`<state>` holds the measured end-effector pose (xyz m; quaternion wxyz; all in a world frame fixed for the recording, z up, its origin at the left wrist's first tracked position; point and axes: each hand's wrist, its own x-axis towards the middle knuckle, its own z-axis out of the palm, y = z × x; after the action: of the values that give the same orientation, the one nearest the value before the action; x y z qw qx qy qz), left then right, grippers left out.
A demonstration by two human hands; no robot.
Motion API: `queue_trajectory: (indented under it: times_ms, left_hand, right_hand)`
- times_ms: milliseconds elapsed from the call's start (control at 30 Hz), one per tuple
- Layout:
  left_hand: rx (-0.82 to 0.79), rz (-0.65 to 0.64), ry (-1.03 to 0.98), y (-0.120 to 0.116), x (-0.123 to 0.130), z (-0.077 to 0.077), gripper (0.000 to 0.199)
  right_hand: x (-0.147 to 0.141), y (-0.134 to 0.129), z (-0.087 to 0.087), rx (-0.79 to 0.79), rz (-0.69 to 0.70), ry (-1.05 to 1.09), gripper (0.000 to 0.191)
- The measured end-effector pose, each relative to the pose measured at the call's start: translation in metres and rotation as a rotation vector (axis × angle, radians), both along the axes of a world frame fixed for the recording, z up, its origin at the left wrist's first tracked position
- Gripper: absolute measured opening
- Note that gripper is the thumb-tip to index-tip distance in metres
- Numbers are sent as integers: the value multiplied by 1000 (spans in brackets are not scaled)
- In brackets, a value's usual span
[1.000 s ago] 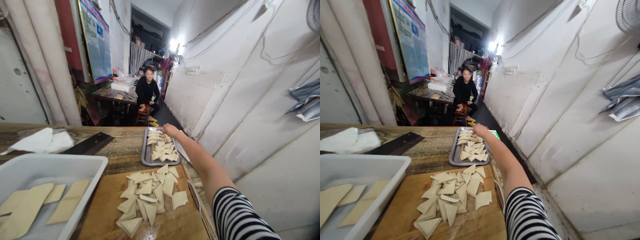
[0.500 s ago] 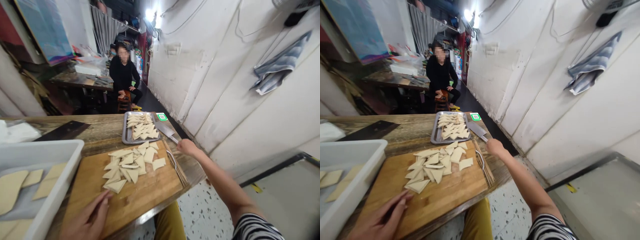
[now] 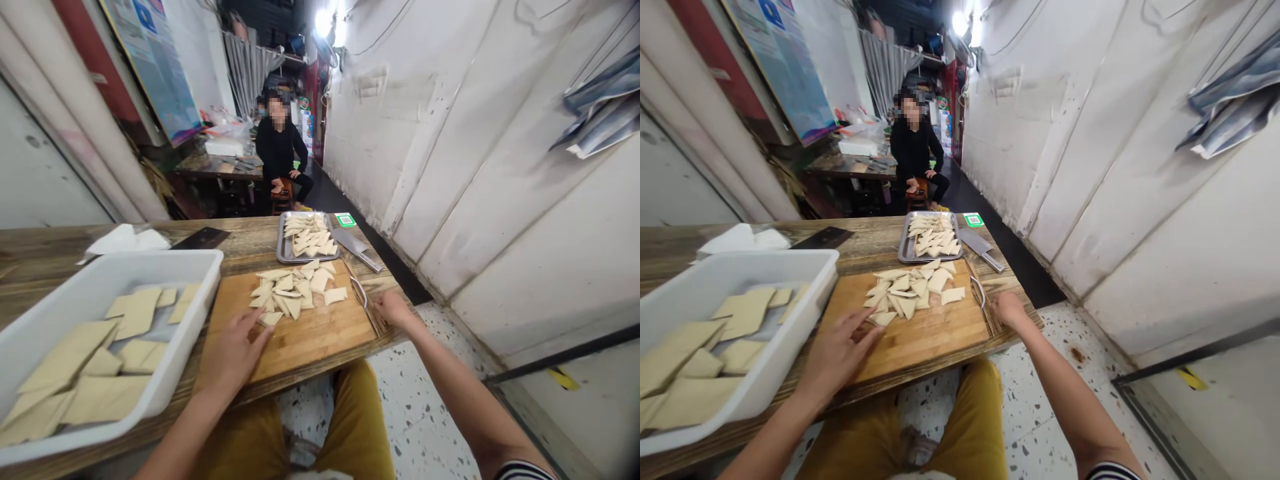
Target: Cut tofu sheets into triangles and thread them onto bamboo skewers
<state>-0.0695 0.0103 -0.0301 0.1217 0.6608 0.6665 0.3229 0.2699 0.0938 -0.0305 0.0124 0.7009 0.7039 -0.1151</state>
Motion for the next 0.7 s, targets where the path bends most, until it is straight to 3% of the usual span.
queue_trajectory:
  times_ms: [167,333,467,567,633,700]
  left_hand:
    - [-23,-121,360,13,7,7,37]
    - [-109,-150,316,15,-4,0,34]
    - [-54,-206,334,6,-24,-6,35]
    - [-54,-28,335,-4,-27,-3,43]
    - [-107,142,347,-8,-21,3,48]
    - [-161,236,391,-7,-12,10,58]
  right_hand:
    - [8,1,-3,69,-27,80,19]
    - [14,-17,3,234,-86,191,14]
    - [8,-54,9,352,-101,337,16]
    - [-10,-90,8,393,-74,482,20]
    - [-29,-115,3,399,-33,780,20]
    - [-48,-138,-8,323,16,928,23]
